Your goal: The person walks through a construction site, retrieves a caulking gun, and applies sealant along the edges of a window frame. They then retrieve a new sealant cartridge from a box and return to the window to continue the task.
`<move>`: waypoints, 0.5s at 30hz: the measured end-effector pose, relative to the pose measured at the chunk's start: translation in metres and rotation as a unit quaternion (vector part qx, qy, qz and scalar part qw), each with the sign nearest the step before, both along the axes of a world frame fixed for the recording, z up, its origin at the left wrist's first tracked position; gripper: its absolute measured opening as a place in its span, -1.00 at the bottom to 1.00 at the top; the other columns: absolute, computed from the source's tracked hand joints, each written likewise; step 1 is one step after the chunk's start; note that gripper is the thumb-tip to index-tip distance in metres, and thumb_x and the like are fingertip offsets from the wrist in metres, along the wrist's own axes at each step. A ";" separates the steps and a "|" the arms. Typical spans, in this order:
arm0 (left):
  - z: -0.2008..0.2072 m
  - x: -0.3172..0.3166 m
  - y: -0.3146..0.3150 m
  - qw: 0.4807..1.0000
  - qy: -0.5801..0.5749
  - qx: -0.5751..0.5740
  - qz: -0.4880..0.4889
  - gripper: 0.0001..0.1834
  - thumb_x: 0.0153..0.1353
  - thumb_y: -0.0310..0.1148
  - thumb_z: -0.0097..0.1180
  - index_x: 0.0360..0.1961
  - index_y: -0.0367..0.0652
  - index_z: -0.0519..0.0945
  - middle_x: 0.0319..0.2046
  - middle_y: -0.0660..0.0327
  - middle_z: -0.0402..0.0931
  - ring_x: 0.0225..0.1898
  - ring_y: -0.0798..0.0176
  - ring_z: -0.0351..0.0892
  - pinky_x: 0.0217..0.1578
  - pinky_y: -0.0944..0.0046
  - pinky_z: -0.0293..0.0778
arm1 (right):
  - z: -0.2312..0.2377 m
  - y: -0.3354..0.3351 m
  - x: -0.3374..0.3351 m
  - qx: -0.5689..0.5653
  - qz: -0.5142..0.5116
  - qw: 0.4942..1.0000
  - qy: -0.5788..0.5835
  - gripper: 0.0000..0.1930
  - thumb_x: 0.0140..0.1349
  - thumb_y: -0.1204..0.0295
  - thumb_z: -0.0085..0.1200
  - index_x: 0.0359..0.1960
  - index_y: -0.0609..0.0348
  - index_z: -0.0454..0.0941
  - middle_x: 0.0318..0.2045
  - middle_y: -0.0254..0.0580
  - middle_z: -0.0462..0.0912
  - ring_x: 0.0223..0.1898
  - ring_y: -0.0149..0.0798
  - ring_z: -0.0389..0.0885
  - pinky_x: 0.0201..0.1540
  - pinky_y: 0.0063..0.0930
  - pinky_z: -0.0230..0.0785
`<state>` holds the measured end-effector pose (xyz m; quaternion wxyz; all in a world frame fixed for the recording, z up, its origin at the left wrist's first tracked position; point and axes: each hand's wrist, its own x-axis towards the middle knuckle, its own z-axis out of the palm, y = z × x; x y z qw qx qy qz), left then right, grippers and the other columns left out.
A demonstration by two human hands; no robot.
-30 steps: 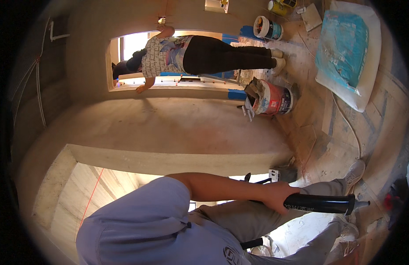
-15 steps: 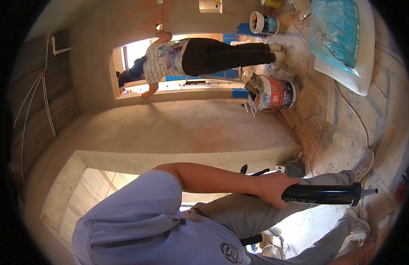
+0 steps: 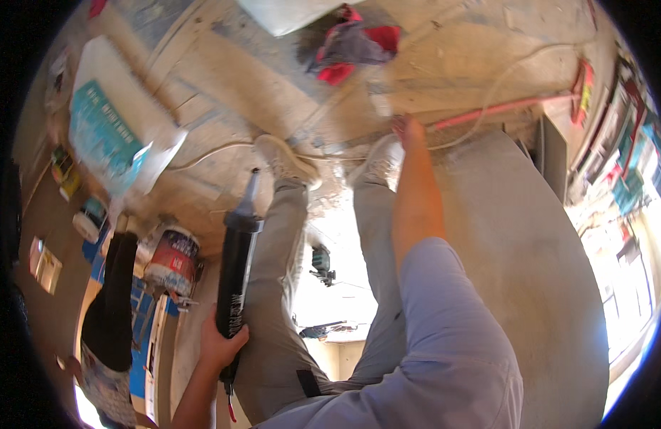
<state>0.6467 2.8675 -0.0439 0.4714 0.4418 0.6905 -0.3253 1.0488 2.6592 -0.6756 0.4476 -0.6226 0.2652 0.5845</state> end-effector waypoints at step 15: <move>-0.004 0.064 -0.007 0.999 -0.032 0.005 0.009 -0.57 -0.04 -0.34 0.39 -0.20 -0.27 0.49 -0.48 0.14 0.55 -0.46 0.23 0.56 -0.32 0.21 0.52 | 0.065 0.063 0.047 -0.127 -0.066 0.990 -0.017 -0.85 0.45 0.34 0.03 -0.25 0.13 0.48 -0.57 -0.28 0.49 -0.59 -0.28 0.48 -0.52 -0.31 0.41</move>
